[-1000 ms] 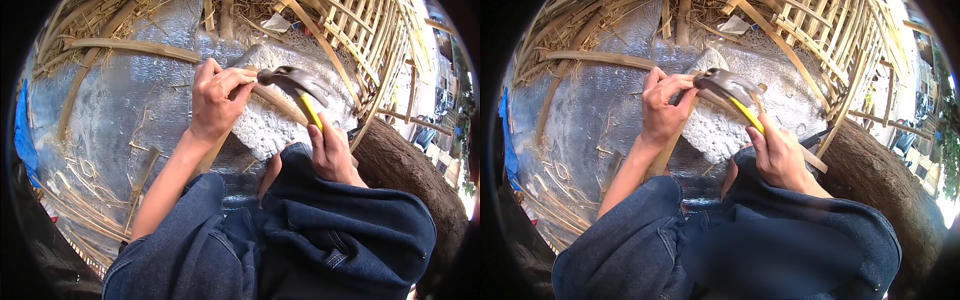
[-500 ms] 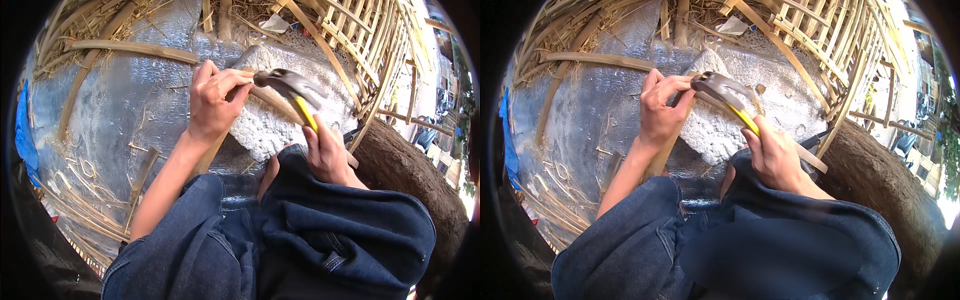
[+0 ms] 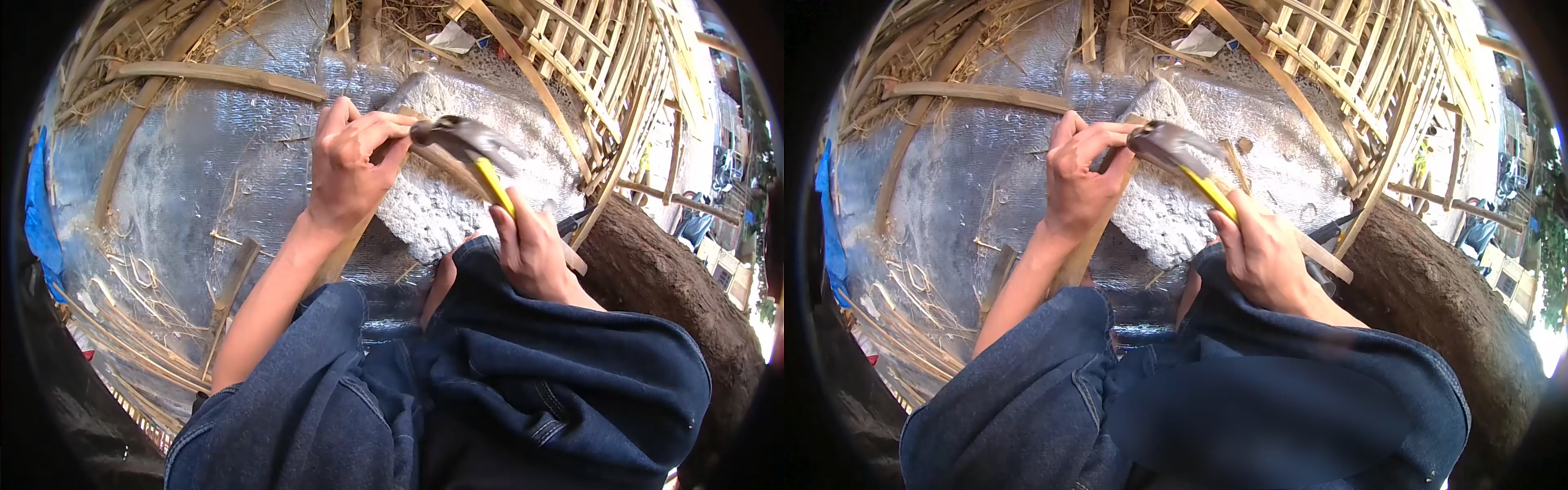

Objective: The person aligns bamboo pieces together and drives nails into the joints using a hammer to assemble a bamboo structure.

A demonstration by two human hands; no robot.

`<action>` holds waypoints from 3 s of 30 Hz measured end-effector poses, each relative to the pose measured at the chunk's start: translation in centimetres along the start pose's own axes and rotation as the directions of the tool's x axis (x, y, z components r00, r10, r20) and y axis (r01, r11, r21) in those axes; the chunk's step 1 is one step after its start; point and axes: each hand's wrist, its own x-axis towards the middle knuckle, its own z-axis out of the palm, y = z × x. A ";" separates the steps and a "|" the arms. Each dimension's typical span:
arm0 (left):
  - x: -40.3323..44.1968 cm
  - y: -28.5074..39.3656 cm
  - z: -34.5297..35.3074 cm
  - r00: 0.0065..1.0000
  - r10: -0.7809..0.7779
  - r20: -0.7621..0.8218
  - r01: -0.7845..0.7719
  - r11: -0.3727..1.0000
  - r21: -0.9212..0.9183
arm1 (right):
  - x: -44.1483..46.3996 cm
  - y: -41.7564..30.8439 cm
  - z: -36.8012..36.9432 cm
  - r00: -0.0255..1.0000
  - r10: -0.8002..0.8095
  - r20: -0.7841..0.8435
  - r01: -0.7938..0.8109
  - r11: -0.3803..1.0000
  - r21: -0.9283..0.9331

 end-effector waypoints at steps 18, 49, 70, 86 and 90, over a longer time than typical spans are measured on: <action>-0.1 0.1 0.0 1.000 0.022 -0.010 -0.022 1.000 -0.002 | -0.7 0.9 0.2 0.989 -0.075 -0.125 0.088 0.990 0.105; -0.1 0.0 0.0 0.999 0.042 -0.005 -0.042 0.999 0.015 | 0.4 -0.1 -0.4 0.985 0.160 0.064 -0.169 0.972 0.162; -0.1 0.0 0.0 0.999 0.033 0.001 -0.033 0.999 -0.009 | 0.2 -0.4 0.0 0.998 -0.039 -0.056 0.037 0.999 -0.037; -0.1 -0.1 -0.1 0.999 0.033 0.016 -0.033 0.999 -0.003 | 0.5 -0.7 -0.7 0.998 0.051 0.028 -0.051 0.999 0.018; 0.0 -0.1 -0.1 0.999 0.048 -0.003 -0.048 0.999 0.004 | 0.6 -0.7 -0.4 1.000 0.023 0.006 -0.022 0.998 -0.065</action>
